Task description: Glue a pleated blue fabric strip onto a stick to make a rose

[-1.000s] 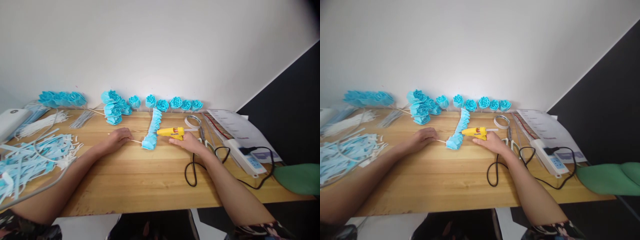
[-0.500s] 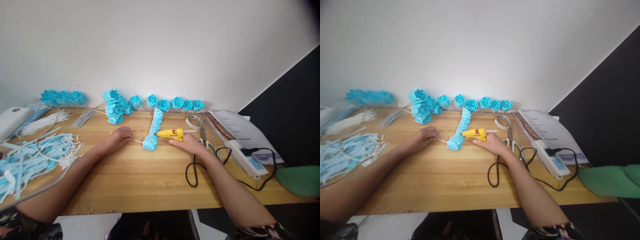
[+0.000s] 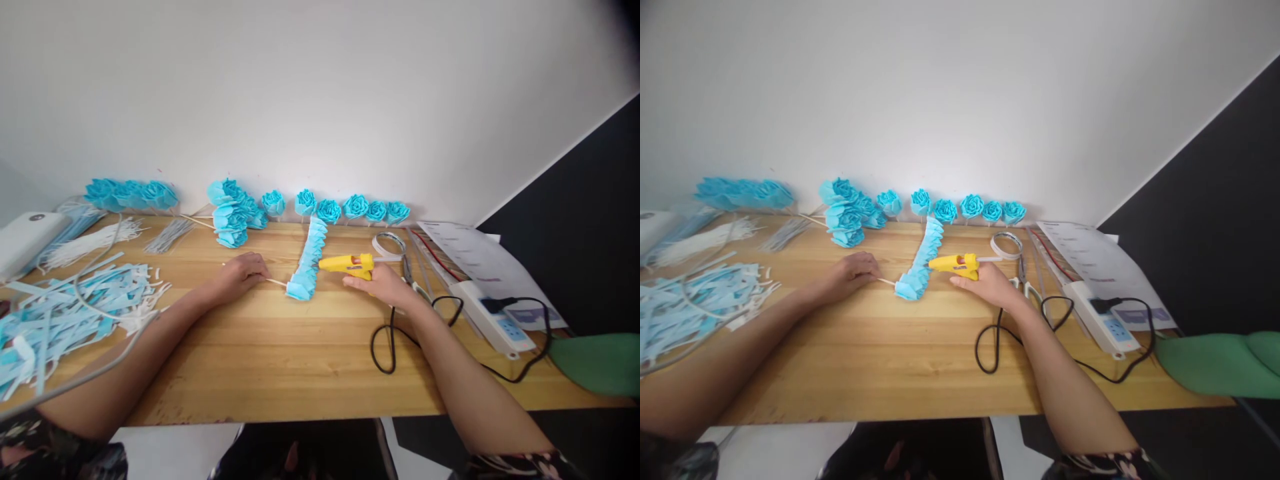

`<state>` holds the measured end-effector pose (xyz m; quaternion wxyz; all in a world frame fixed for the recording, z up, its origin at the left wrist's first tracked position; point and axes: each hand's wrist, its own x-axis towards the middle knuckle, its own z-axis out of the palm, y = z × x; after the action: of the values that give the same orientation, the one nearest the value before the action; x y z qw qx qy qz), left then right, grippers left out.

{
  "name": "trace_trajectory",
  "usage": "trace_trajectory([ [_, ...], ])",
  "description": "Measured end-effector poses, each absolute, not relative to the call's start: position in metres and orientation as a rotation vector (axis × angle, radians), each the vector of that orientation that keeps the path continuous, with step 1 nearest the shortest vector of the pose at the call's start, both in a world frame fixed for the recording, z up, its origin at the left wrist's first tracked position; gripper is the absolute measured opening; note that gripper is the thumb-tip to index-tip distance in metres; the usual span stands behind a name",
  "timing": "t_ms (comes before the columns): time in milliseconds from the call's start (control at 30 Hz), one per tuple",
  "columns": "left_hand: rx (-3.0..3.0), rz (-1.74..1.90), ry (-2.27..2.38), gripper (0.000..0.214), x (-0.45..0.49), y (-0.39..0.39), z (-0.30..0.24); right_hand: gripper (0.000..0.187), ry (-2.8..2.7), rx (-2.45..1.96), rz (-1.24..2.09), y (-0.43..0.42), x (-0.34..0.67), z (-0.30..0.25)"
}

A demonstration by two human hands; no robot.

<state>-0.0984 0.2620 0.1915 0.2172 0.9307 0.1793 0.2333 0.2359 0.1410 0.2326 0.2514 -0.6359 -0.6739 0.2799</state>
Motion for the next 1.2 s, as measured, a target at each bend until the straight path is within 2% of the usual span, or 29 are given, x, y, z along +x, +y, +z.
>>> trace_trajectory([
  [200,2.577,0.668,0.503,0.026,-0.099,0.263,0.19,0.034,-1.85,-1.799,0.755,0.142,0.228,0.228],
  [467,2.584,0.633,0.507,0.028,-0.099,0.262,0.192,0.031,-2.009,-1.892,0.484,0.14,0.218,0.227],
  [633,2.566,0.661,0.503,0.027,-0.098,0.262,0.191,0.031,-2.032,-1.894,0.444,0.137,0.222,0.233],
  [833,2.57,0.677,0.496,0.024,-0.098,0.263,0.189,0.034,-1.906,-1.952,0.552,0.135,0.229,0.24],
  [1033,2.556,0.667,0.486,0.022,-0.099,0.262,0.191,0.027,-2.05,-1.886,0.462,0.137,0.221,0.233],
  [1200,2.564,0.656,0.487,0.022,-0.099,0.261,0.191,0.03,-2.081,-1.84,0.401,0.139,0.219,0.223],
])
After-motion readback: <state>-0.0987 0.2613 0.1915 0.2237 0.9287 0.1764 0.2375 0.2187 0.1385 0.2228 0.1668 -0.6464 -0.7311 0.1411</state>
